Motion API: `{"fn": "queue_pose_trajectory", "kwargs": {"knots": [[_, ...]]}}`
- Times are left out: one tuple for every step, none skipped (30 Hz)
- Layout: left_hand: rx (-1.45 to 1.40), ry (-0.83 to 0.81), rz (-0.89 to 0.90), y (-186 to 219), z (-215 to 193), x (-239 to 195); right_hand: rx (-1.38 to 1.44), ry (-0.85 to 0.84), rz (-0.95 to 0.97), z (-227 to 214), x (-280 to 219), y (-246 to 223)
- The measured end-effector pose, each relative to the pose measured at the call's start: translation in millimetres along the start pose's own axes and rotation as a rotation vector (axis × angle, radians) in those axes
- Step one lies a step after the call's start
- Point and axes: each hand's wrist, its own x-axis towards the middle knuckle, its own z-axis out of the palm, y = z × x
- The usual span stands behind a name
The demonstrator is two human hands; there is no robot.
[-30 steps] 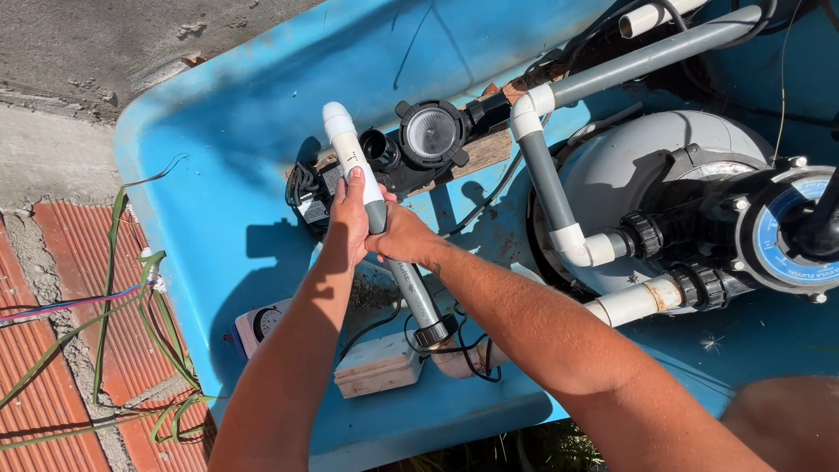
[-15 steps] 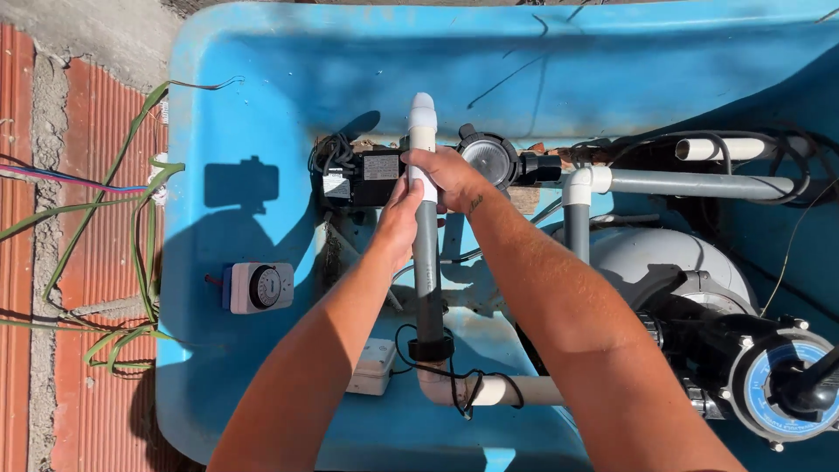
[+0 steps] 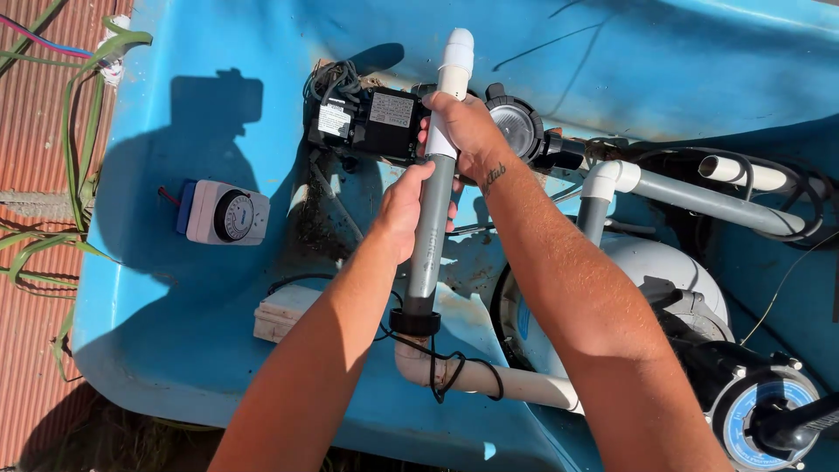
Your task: The person removes a section of white PVC pipe from a pool filtration system, applies glue to a new pipe segment and elbow fitting, and reassembles the connection. The person then secures the new pipe section into place within the blue equipment housing.
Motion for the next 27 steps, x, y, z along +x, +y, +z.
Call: {"fn": "queue_pose_trajectory", "kwargs": {"knots": [[-0.005, -0.002, 0.005, 10, 9, -6, -0.006, -0.002, -0.003, 3, -7, -10], [-0.004, 0.068, -0.02, 16, 16, -16, -0.026, 0.006, -0.029, 6, -16, -16], [-0.003, 0.137, -0.045, 22, 23, -25, -0.045, 0.014, -0.055, 9, -25, -21], [-0.012, 0.145, -0.048, 22, 23, -25, -0.051, 0.007, -0.047, 9, -27, -21], [0.0, 0.124, -0.042, 22, 24, -26, -0.074, 0.041, -0.053, 9, -30, -21], [0.016, 0.097, -0.034, 23, 26, -25, -0.093, 0.079, -0.066, 8, -31, -23], [0.014, 0.101, -0.035, 24, 25, -27, -0.094, 0.075, -0.063, 8, -32, -23], [0.027, 0.108, -0.045, 26, 27, -28, -0.052, 0.052, -0.055, 7, -33, -24], [0.04, 0.115, -0.055, 27, 29, -29, -0.01, 0.028, -0.048, 5, -33, -25], [0.042, 0.11, -0.058, 27, 29, -28, -0.009, 0.034, -0.048, 1, -32, -25], [0.033, 0.084, -0.021, 26, 29, -27, 0.113, -0.059, -0.033, -3, -31, -25], [0.023, 0.065, 0.013, 25, 28, -27, 0.235, -0.156, -0.012, -5, -31, -22], [0.024, 0.067, 0.007, 22, 28, -27, 0.238, -0.154, -0.008, -8, -31, -19], [0.077, 0.078, 0.064, 20, 29, -27, 0.282, -0.202, 0.003, -11, -30, -17], [0.13, 0.09, 0.121, 19, 29, -27, 0.325, -0.249, 0.014, -12, -29, -14], [0.13, 0.091, 0.118, 19, 31, -29, 0.326, -0.248, 0.016, -15, -27, -14], [0.143, 0.087, 0.125, 19, 32, -31, 0.294, -0.278, 0.043, -18, -25, -13], [0.157, 0.084, 0.139, 22, 34, -32, 0.26, -0.313, 0.064, -19, -23, -15], [0.158, 0.086, 0.142, 23, 33, -33, 0.261, -0.316, 0.062, -17, -23, -16], [0.147, 0.087, 0.129, 23, 34, -33, 0.278, -0.318, 0.079, -16, -22, -17], [0.136, 0.089, 0.116, 23, 34, -32, 0.296, -0.319, 0.096, -16, -22, -17], [0.136, 0.096, 0.112, 23, 32, -33, 0.299, -0.323, 0.103, -9, -27, -20], [0.129, 0.083, 0.128, 22, 31, -33, 0.244, -0.25, 0.076, -3, -31, -23], [0.125, 0.061, 0.142, 22, 32, -32, 0.19, -0.17, 0.044, 1, -35, -27], [0.128, 0.059, 0.137, 20, 31, -29, 0.193, -0.166, 0.046, 4, -38, -28], [0.174, 0.094, 0.122, 19, 30, -27, 0.149, -0.108, 0.038, 8, -41, -29], [0.22, 0.129, 0.107, 18, 29, -25, 0.105, -0.05, 0.031, 13, -44, -31]]}}
